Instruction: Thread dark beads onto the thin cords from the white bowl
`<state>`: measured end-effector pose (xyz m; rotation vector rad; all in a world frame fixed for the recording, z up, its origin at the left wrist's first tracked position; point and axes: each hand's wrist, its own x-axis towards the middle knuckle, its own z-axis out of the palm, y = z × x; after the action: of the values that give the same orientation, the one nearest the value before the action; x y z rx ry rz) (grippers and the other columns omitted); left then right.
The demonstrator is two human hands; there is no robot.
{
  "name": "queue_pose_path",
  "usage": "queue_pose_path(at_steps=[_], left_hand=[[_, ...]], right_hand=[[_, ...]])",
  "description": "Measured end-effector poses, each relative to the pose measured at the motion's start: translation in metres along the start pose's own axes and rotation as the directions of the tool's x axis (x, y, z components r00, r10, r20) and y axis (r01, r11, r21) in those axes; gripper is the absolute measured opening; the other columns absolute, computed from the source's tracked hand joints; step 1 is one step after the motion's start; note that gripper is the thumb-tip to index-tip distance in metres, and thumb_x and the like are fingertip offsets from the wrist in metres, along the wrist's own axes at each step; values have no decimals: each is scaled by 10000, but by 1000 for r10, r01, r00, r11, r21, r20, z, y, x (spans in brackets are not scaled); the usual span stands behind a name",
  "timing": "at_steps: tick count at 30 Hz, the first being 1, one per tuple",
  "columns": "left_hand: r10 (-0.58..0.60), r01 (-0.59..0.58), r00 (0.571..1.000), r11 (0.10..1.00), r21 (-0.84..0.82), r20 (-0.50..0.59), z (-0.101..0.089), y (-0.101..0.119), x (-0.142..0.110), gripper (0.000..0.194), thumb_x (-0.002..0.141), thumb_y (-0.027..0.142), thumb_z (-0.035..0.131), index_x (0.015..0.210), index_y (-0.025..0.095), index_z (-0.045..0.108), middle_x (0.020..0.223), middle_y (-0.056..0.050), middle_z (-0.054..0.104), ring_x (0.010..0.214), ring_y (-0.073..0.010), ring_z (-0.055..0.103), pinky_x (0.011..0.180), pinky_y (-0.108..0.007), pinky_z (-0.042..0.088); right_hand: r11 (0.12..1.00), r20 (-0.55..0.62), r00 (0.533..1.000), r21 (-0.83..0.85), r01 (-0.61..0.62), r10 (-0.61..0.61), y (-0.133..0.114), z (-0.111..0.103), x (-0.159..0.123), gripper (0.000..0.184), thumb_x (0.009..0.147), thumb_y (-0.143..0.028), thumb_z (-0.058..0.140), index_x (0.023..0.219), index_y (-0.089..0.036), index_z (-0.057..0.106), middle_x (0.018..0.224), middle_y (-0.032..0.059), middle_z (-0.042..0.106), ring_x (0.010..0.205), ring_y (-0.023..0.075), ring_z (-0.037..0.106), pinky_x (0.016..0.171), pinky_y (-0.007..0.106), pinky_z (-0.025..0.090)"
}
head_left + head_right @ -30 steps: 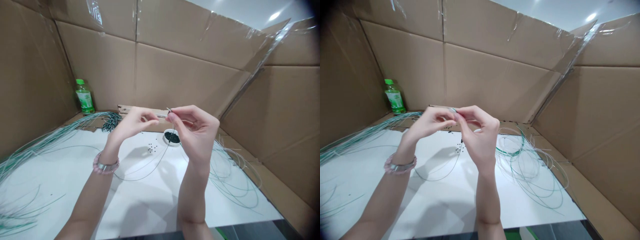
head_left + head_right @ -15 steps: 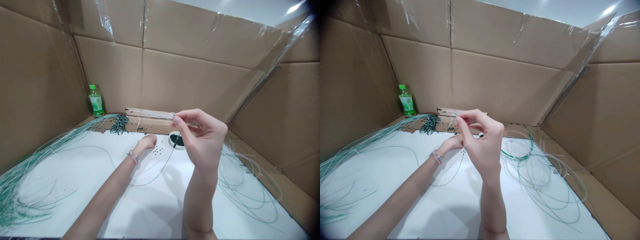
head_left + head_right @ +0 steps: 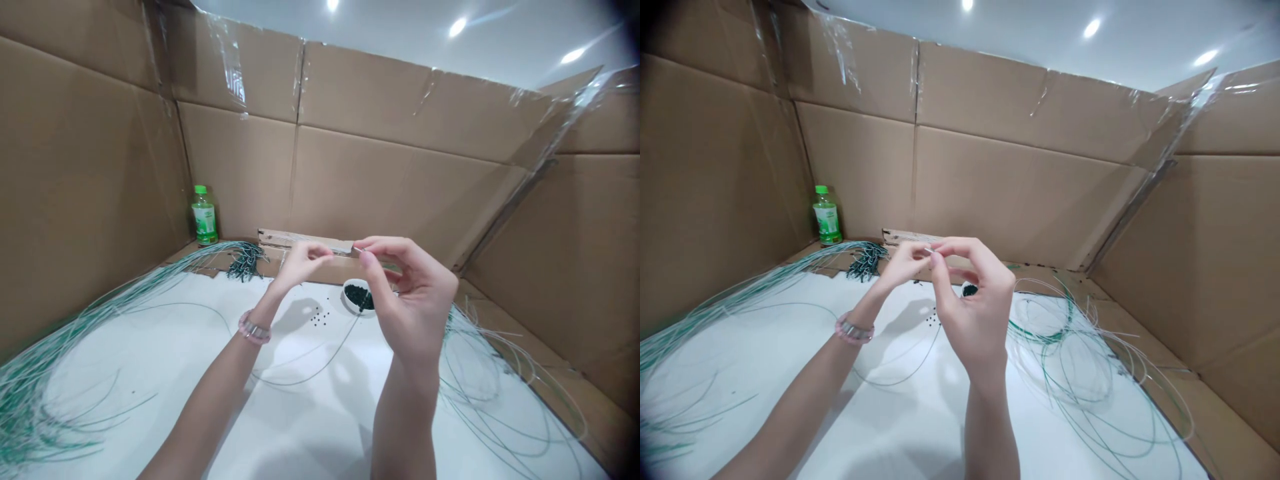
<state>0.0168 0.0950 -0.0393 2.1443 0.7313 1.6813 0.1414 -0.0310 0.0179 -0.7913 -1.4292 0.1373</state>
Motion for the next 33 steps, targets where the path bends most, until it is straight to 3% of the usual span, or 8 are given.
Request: queue_pose_path(at_steps=[3,5,8,10,14,25,30,33], left_hand=[[-37,31,999,980,-197,-29,-16,24,3,417,821,558,591,788,145,637,680,-16,671,583,-95,629,582,-218,545],[-53,37,998,920,-391,-30,-25,46,1,373,772,549,662,757,177,634,662,14,650,566,-77,612,570,-200,539],[-68,84,996,674,-734,53,-31,75,-2,208,706,356,794,687,199,661,627,43,623,543,-42,589,549,-143,518],[-56,110,994,561,-820,95,-31,85,-5,113,723,255,791,698,210,690,637,42,635,554,-33,598,552,-119,525],[-27,127,991,498,-858,130,-30,87,-8,51,746,188,765,749,224,729,696,28,672,635,-50,651,606,-121,576],[1,87,994,616,-783,111,-36,86,-10,100,751,137,751,773,234,740,775,8,712,697,-69,673,624,-130,590],[-33,42,999,791,-610,25,-43,94,-12,105,710,118,770,727,217,737,726,-8,703,656,-94,668,560,-151,576],[5,-9,1000,870,-492,-9,-46,99,-14,113,711,101,761,736,208,736,720,-14,695,668,-99,658,584,-170,576]], right_hand=[[999,-11,1000,31,10,-10,-4,5,-4,97,812,-105,609,786,-198,620,933,36,713,856,150,698,607,206,598],[998,-3,1000,57,25,-25,-8,9,-8,122,809,-79,597,798,-200,607,968,42,712,898,164,702,649,231,614],[994,16,998,95,57,-58,-13,14,-14,151,806,-56,587,802,-206,595,968,27,709,919,162,698,675,239,622],[993,11,997,90,72,-74,-15,16,-17,161,801,-51,591,802,-211,593,961,18,708,899,160,697,656,244,624],[993,0,994,48,105,-105,-17,15,-19,187,779,-38,609,824,-219,601,971,17,707,897,170,695,621,250,624],[989,46,988,-8,148,-147,-21,10,-17,209,739,-11,627,817,-204,605,950,19,718,865,159,704,559,207,617],[991,67,989,-25,132,-130,-19,8,-17,209,727,-6,621,799,-200,597,914,7,718,796,134,689,556,198,601],[992,73,990,-16,126,-125,-18,8,-17,200,727,-7,617,796,-194,595,887,0,712,772,119,674,555,187,588]])
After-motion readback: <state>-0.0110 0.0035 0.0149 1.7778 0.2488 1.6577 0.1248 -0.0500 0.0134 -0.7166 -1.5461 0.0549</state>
